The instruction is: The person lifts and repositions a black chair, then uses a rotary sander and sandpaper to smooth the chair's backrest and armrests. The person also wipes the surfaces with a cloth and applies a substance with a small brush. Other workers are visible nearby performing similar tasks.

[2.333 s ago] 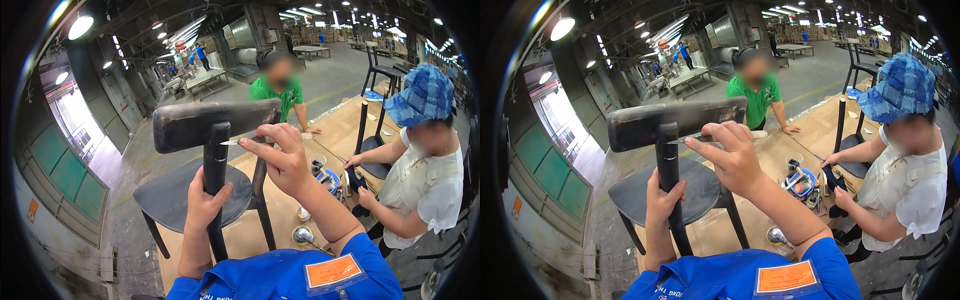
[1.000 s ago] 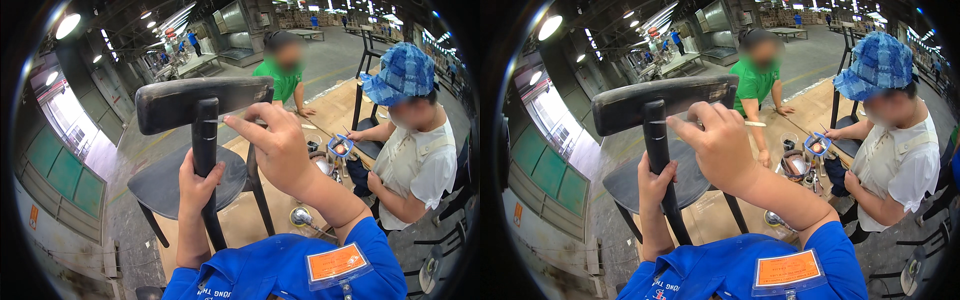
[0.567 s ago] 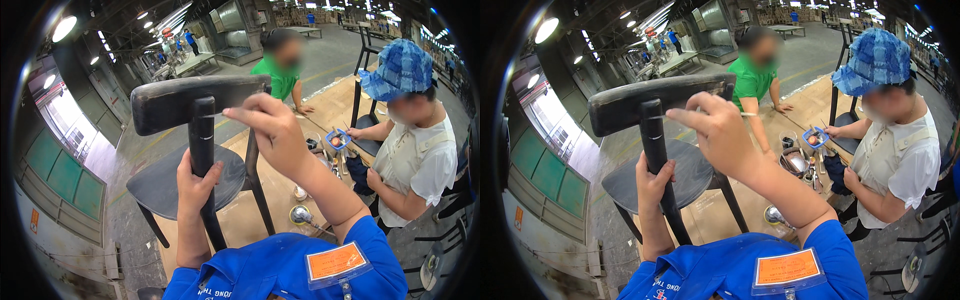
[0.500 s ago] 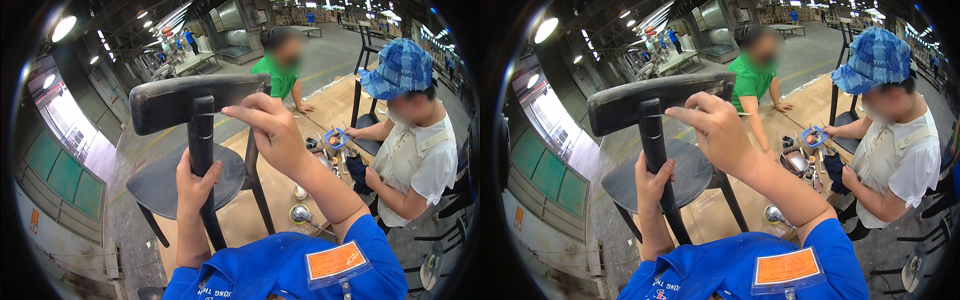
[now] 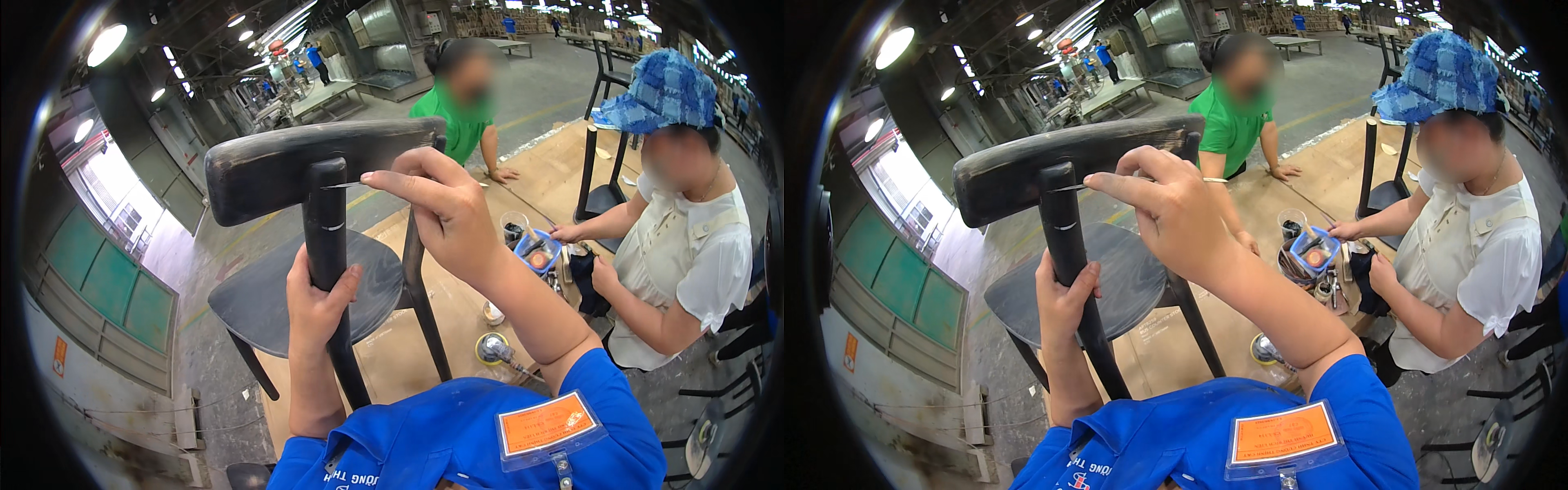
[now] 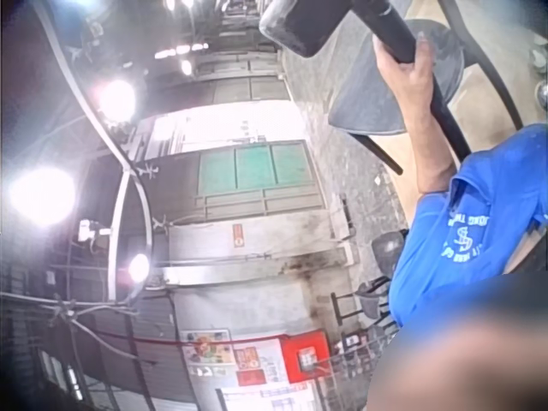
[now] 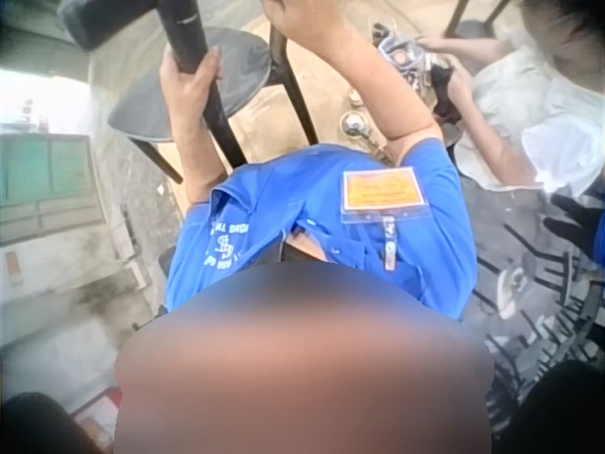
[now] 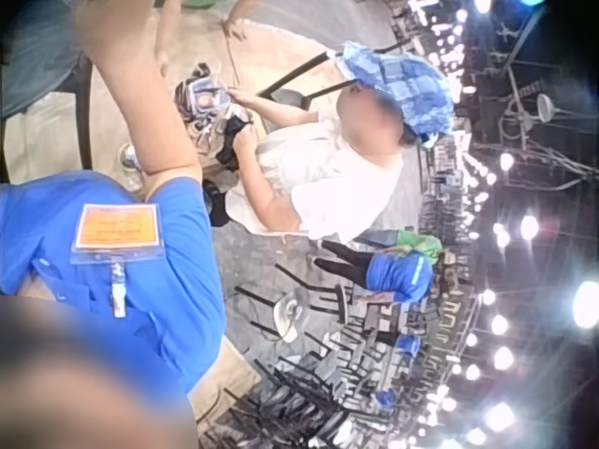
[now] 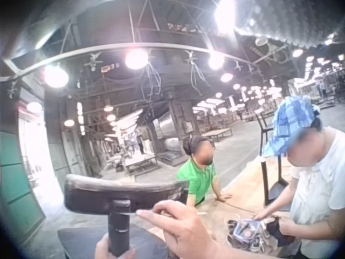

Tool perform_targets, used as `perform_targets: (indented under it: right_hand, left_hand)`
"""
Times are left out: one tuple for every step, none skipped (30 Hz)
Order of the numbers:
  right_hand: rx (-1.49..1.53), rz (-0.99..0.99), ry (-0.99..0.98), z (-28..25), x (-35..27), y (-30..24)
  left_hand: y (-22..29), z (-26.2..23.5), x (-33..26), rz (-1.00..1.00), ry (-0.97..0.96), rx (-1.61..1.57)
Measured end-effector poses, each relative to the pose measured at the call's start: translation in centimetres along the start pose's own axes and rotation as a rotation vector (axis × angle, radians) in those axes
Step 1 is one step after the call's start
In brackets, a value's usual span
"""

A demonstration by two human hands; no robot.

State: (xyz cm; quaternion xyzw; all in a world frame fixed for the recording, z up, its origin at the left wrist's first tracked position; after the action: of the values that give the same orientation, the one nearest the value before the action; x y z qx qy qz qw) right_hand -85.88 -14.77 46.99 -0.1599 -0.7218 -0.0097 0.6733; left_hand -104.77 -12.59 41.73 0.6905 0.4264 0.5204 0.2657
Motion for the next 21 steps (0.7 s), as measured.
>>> perform_targets:
  right_hand:
    - [0.041, 0.039, 0.024, 0.0, -0.1, 0.5]
    - [0.069, 0.005, 0.008, 0.3, -0.2, 0.6]
    - [0.100, 0.000, -0.005, 0.5, -0.2, 0.8]
    - [0.119, -0.031, -0.057, 0.9, -0.3, 0.9]
    - [0.154, 0.001, 0.000, 0.3, -0.2, 1.6]
    - [0.174, 0.005, 0.017, 0.4, -0.2, 1.9]
    - [0.195, 0.014, 0.060, 0.0, -0.2, 2.3]
    - [0.232, 0.020, 0.065, 0.1, -0.1, 2.5]
    - [0.263, 0.046, 0.040, 0.2, -0.2, 2.7]
    - [0.287, 0.047, 0.050, 0.3, -0.3, 2.6]
    - [0.282, 0.075, 0.030, 0.6, -0.6, 2.7]
    - [0.305, 0.065, -0.009, 0.9, -0.9, 2.3]
    - [0.303, 0.106, -0.099, 1.6, -1.5, 2.4]
    - [0.378, 0.100, -0.119, 1.8, -2.2, 2.0]
    - [0.518, 0.160, -0.130, 1.8, -3.2, 2.3]
    - [0.570, 0.261, -0.129, 1.3, -4.6, 3.1]
    - [0.649, 0.311, -0.103, 0.6, -6.3, 3.9]
    - [0.674, 0.506, -0.056, -0.2, -8.6, 5.9]
    - [0.737, 0.597, 0.023, -1.5, -11.0, 7.8]
    - [0.750, 0.807, 0.122, -3.2, -14.3, 10.7]
    - [0.802, 0.924, 0.221, -5.2, -17.9, 13.2]
  left_hand:
    - [0.1, -0.1, 0.0, 0.021, 0.007, -0.011]
    - [0.0, -0.2, 0.0, 0.018, 0.008, -0.010]
    - [-0.2, -0.3, 0.0, -0.003, 0.023, -0.007]
    - [-0.3, -0.4, -0.1, 0.014, 0.018, -0.014]
    - [-0.4, 0.0, 0.2, 0.010, 0.021, -0.019]
    - [-0.6, 0.2, 0.2, 0.016, 0.011, -0.030]
    - [-0.8, 0.3, 0.2, 0.013, 0.035, -0.013]
    - [-0.9, 0.1, 0.1, 0.016, 0.045, -0.003]
    - [-1.1, 0.2, 0.2, 0.018, 0.050, 0.001]
    - [-1.1, 0.1, 0.2, 0.032, 0.038, 0.004]
    - [-1.2, 0.2, 0.3, 0.043, 0.022, 0.004]
    - [-1.0, -0.2, 0.2, 0.055, 0.004, 0.010]
    - [-1.0, -0.4, 0.1, 0.056, -0.004, 0.007]
    - [-0.8, -0.9, -0.2, 0.059, 0.006, 0.018]
    - [-0.8, -1.3, -0.5, 0.048, 0.027, 0.010]
    - [-0.6, -1.5, -0.8, 0.066, 0.014, -0.015]
    - [-0.5, -1.7, -1.1, 0.083, 0.009, -0.007]
    - [-0.5, -2.1, -1.6, 0.082, 0.026, -0.007]
    - [-0.6, -2.4, -1.9, 0.070, 0.047, -0.010]
    - [-0.5, -2.6, -2.2, 0.090, 0.032, -0.016]
    - [-0.5, -2.8, -2.6, 0.097, 0.027, -0.036]
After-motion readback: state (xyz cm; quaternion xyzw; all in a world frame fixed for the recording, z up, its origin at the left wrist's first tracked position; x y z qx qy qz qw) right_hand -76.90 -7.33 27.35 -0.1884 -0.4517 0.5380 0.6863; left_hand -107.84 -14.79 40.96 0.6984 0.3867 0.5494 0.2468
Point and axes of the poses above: each hand's wrist, its own x-axis towards the middle knuckle, its own z-axis out of the palm, y = z × x, the point moved 6 cm from there along x, towards the middle knuckle, and after that the axes turned 10 degrees about x, right-handed, at the moved point
